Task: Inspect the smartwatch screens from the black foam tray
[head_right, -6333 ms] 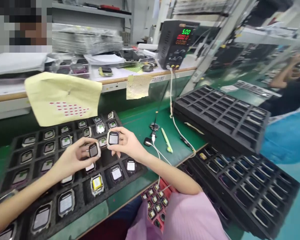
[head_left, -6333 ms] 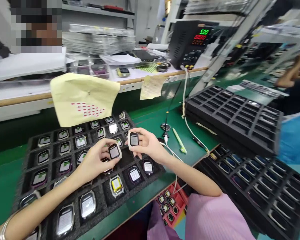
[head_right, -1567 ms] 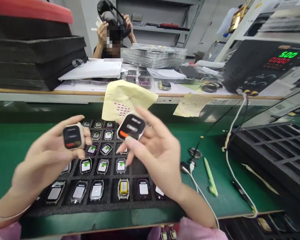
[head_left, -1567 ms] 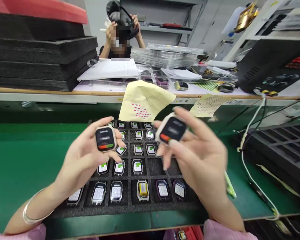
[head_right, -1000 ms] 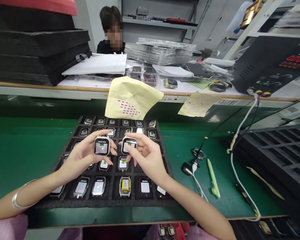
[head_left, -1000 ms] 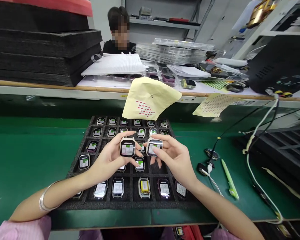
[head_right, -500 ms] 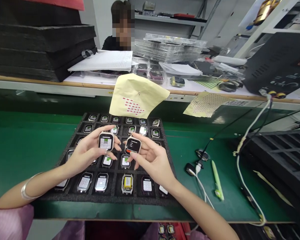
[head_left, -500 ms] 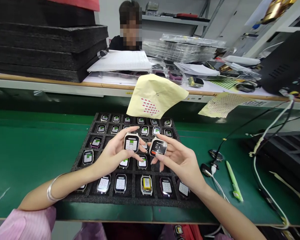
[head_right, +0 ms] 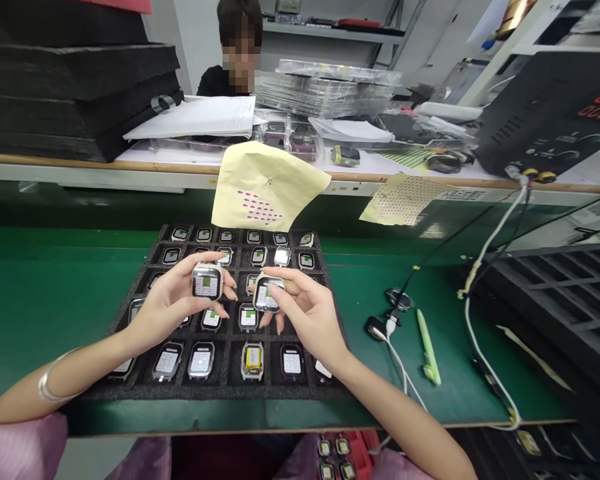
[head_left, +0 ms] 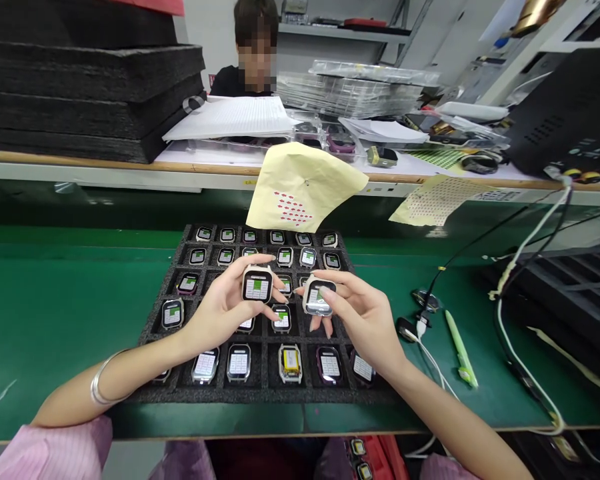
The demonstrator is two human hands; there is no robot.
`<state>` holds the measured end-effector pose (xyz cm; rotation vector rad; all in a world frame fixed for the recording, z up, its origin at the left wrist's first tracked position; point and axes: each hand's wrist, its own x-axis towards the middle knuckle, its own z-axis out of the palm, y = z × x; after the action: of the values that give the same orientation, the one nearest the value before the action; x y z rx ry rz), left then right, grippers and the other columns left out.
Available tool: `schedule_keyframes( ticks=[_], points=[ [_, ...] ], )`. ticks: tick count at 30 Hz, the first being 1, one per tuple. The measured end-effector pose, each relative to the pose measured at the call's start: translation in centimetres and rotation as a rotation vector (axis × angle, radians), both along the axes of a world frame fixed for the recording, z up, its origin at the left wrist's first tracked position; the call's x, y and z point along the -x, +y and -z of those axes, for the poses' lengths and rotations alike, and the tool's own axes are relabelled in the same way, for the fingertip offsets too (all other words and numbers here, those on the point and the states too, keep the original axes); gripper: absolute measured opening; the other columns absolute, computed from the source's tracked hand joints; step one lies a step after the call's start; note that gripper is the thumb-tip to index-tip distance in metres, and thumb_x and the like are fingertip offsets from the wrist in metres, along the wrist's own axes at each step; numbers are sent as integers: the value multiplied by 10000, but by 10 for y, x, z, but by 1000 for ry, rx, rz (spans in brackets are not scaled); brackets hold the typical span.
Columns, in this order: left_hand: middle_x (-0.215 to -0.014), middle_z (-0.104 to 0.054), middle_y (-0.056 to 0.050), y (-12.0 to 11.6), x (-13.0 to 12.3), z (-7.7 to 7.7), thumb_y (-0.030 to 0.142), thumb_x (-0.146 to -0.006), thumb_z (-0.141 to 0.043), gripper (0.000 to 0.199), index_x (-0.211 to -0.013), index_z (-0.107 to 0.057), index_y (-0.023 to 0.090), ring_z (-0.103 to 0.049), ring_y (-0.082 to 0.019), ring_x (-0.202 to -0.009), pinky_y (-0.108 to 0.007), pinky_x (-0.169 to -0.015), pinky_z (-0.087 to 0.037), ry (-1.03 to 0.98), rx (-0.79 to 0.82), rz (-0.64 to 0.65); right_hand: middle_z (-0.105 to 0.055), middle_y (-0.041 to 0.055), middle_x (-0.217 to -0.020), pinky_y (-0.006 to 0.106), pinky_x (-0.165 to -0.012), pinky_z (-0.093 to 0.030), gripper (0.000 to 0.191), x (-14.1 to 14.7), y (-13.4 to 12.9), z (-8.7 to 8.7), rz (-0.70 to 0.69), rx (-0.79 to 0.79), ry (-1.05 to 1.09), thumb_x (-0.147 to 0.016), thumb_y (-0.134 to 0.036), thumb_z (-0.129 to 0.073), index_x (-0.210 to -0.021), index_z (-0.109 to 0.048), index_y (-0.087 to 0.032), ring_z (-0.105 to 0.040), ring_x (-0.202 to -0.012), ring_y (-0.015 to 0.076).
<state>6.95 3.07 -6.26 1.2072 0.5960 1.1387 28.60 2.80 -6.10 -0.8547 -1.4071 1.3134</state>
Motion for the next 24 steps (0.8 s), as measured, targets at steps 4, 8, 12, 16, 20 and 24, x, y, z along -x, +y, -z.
schedule_keyframes(
  ticks=[4, 8, 12, 16, 20, 24],
  points=[
    [-950, -627, -71, 1, -2, 1, 202, -879, -598, 347, -1208, -496, 167, -641, -184, -846, -297, -617, -623, 14, 6, -29, -704, 64, -892, 198, -424, -498, 225, -1, -2, 2, -24, 6, -12, -936, -212, -596, -1155, -650, -215, -667, -558, 143],
    [-833, -606, -41, 2, -3, 1, 258, -894, -592, 321, -1182, -500, 150, -625, -148, -703, -223, -476, -577, 61, 41, -58, -692, 56, -902, 215, -462, -519, 336, -5, -4, 2, -119, 30, 21, -905, -173, -616, -1233, -616, -246, -687, -649, 174],
    [-921, -615, -65, 2, -1, 3, 189, -856, -626, 421, -1245, -468, 158, -629, -168, -800, -257, -561, -602, 14, 47, -21, -677, 74, -1047, 231, -525, -547, 482, -5, -9, 0, -187, 67, 26, -856, -120, -657, -1303, -560, -271, -695, -756, 189],
    [-1053, -603, -86, -2, 0, 4, 90, -780, -667, 600, -1321, -426, 185, -621, -196, -932, -320, -723, -613, -55, 41, 59, -686, 60, -962, 214, -517, -544, 480, -3, -10, 1, -143, 51, -7, -860, -107, -665, -1303, -560, -258, -692, -728, 171],
    [-1032, -607, -75, -4, -4, 6, 84, -772, -688, 644, -1342, -412, 199, -633, -187, -904, -308, -713, -615, -10, 74, 46, -685, 54, -902, 210, -507, -543, 470, -6, -10, 4, -124, 51, -29, -869, -115, -665, -1308, -552, -238, -689, -714, 170],
    [-985, -619, -72, -4, -7, 9, 142, -819, -666, 571, -1332, -419, 188, -645, -179, -851, -277, -649, -608, 18, 99, 35, -672, 87, -1060, 228, -535, -553, 522, -13, -13, 4, -151, 77, -32, -850, -118, -687, -1330, -529, -245, -694, -765, 185]
  ],
)
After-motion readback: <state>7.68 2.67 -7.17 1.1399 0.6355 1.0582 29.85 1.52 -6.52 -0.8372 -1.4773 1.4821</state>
